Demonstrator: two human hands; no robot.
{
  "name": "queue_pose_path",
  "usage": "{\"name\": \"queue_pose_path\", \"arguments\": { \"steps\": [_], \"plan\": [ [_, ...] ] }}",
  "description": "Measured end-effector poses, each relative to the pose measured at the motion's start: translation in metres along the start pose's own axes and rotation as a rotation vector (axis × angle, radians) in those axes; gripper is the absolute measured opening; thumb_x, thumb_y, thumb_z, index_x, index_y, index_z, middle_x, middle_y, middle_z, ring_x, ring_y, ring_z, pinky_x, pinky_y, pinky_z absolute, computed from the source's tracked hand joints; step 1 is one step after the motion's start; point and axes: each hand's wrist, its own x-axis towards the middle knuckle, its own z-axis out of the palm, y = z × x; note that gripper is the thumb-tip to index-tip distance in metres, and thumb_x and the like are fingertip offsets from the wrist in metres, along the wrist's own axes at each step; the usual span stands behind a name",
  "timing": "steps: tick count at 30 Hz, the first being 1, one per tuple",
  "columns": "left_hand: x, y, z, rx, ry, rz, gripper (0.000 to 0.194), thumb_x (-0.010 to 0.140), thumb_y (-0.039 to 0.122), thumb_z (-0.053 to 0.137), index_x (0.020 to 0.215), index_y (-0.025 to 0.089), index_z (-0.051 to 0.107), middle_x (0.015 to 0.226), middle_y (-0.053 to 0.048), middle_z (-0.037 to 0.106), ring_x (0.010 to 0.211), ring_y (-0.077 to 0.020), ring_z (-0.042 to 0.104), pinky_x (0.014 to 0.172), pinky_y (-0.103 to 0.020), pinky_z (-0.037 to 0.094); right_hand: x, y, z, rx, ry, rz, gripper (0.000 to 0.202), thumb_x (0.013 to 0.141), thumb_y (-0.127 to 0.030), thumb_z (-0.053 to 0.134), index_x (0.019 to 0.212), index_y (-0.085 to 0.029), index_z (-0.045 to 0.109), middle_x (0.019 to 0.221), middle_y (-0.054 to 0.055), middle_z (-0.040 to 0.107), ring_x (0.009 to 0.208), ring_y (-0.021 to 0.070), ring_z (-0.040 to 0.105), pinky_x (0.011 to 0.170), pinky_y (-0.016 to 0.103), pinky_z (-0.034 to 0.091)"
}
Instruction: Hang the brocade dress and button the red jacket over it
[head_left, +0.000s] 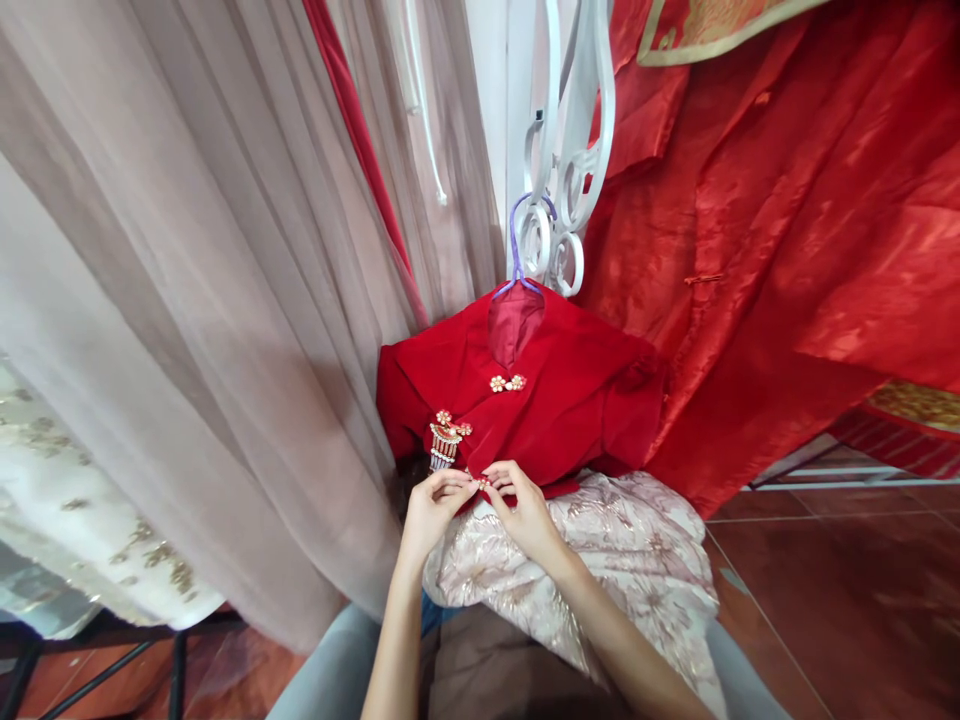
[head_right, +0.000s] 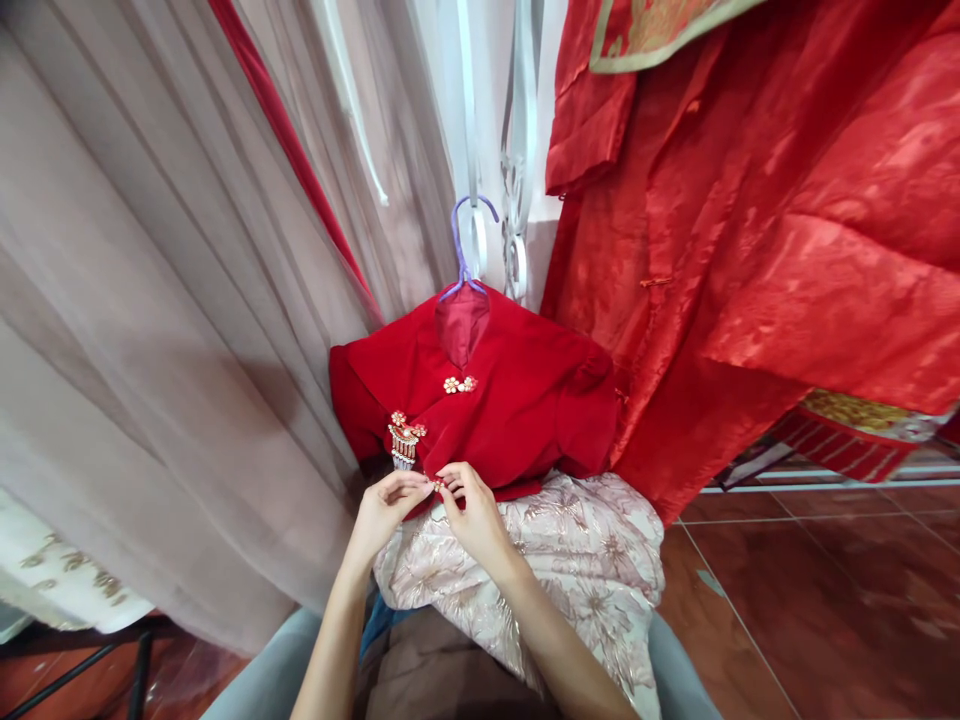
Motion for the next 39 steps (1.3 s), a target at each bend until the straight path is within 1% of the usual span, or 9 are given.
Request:
{"name": "queue_pose_path", "arguments": {
  "steps": [5, 11, 16, 20, 22, 24, 28, 33, 39],
  "plan": [
    [-0.0009, -0.0002, -0.0004, -0.027, -0.038, -0.018, 0.027, 0.060, 0.031, 0.080, 0.077, 0.014, 0.068, 0.074, -0.005, 0.072, 0.071, -0.0167, 0.067, 0.071, -0.027, 0.055, -0.0002, 0.0012, -0.0005, 0.009, -0.001, 0.009, 0.013, 0.087, -0.022, 0.050, 0.100, -0.021, 0.053, 0.093, 0.004, 0.063, 0.084, 0.0150, 0.063, 0.075, 0.030, 0.055],
    [-0.0017, -0.0005, 0.0027, -0.025, 0.000, -0.061, 0.026, 0.057, 0.033, 0.081, 0.068, 0.014, 0.066, 0.070, -0.005, 0.071, 0.065, -0.0155, 0.066, 0.065, -0.025, 0.054, 0.0001, -0.0011, -0.0013, 0.010, -0.005, -0.003, 0.011, 0.087, -0.023, 0.050, 0.097, -0.021, 0.054, 0.093, 0.004, 0.063, 0.082, 0.0143, 0.063, 0.073, 0.029, 0.055],
    [-0.0007, -0.0010, 0.0037, -0.035, -0.007, -0.018, 0.027, 0.060, 0.031, 0.078, 0.078, 0.014, 0.068, 0.073, -0.005, 0.071, 0.070, -0.0164, 0.067, 0.069, -0.026, 0.054, 0.0003, 0.0002, -0.0011, 0.019, 0.002, 0.010, 0.010, 0.087, -0.023, 0.051, 0.096, -0.021, 0.054, 0.092, 0.004, 0.063, 0.083, 0.0143, 0.064, 0.074, 0.028, 0.055],
    [-0.0010, -0.0008, 0.0000, -0.016, -0.042, -0.039, 0.027, 0.062, 0.033, 0.077, 0.080, 0.014, 0.070, 0.079, -0.007, 0.073, 0.076, -0.0179, 0.068, 0.076, -0.029, 0.054, -0.0001, 0.0005, -0.0013, 0.024, -0.010, 0.009, 0.010, 0.087, -0.022, 0.050, 0.096, -0.021, 0.054, 0.093, 0.004, 0.063, 0.083, 0.0142, 0.063, 0.074, 0.028, 0.055],
    [-0.0015, -0.0011, -0.0004, -0.015, -0.057, -0.051, 0.029, 0.063, 0.034, 0.076, 0.082, 0.014, 0.069, 0.079, -0.007, 0.072, 0.075, -0.0177, 0.067, 0.076, -0.028, 0.053, -0.0003, 0.0006, -0.0016, 0.021, -0.020, 0.008, 0.010, 0.088, -0.023, 0.050, 0.096, -0.021, 0.055, 0.093, 0.004, 0.063, 0.083, 0.0142, 0.063, 0.074, 0.028, 0.054],
    [-0.0019, -0.0016, 0.0007, -0.005, -0.068, -0.033, 0.029, 0.064, 0.035, 0.076, 0.083, 0.014, 0.069, 0.078, -0.006, 0.072, 0.075, -0.0173, 0.067, 0.074, -0.027, 0.053, -0.0005, 0.0012, -0.0017, 0.017, -0.025, 0.008, 0.010, 0.088, -0.023, 0.049, 0.096, -0.021, 0.055, 0.094, 0.004, 0.063, 0.084, 0.0142, 0.063, 0.075, 0.029, 0.054],
    [-0.0020, -0.0021, 0.0028, 0.018, -0.075, 0.014, 0.026, 0.065, 0.036, 0.076, 0.078, 0.015, 0.066, 0.075, -0.005, 0.070, 0.072, -0.0167, 0.066, 0.070, -0.026, 0.053, -0.0010, 0.0027, -0.0013, 0.018, -0.011, 0.013, 0.010, 0.087, -0.021, 0.050, 0.097, -0.021, 0.054, 0.094, 0.004, 0.063, 0.084, 0.0143, 0.063, 0.075, 0.028, 0.054],
    [-0.0027, -0.0002, 0.0016, 0.045, -0.038, 0.003, 0.026, 0.062, 0.034, 0.078, 0.073, 0.014, 0.065, 0.072, -0.003, 0.068, 0.069, -0.0147, 0.064, 0.068, -0.024, 0.052, -0.0017, 0.0021, -0.0010, 0.022, -0.014, 0.014, 0.010, 0.087, -0.021, 0.050, 0.097, -0.021, 0.054, 0.094, 0.004, 0.063, 0.084, 0.0141, 0.063, 0.075, 0.028, 0.053],
    [-0.0033, -0.0022, 0.0055, -0.008, -0.024, -0.010, 0.026, 0.062, 0.032, 0.078, 0.068, 0.013, 0.062, 0.071, -0.001, 0.066, 0.068, -0.0127, 0.063, 0.068, -0.023, 0.051, -0.0014, 0.0013, -0.0010, 0.043, -0.015, 0.027, 0.009, 0.087, -0.022, 0.050, 0.095, -0.022, 0.054, 0.093, 0.004, 0.063, 0.084, 0.0145, 0.063, 0.074, 0.029, 0.053]
  ]
}}
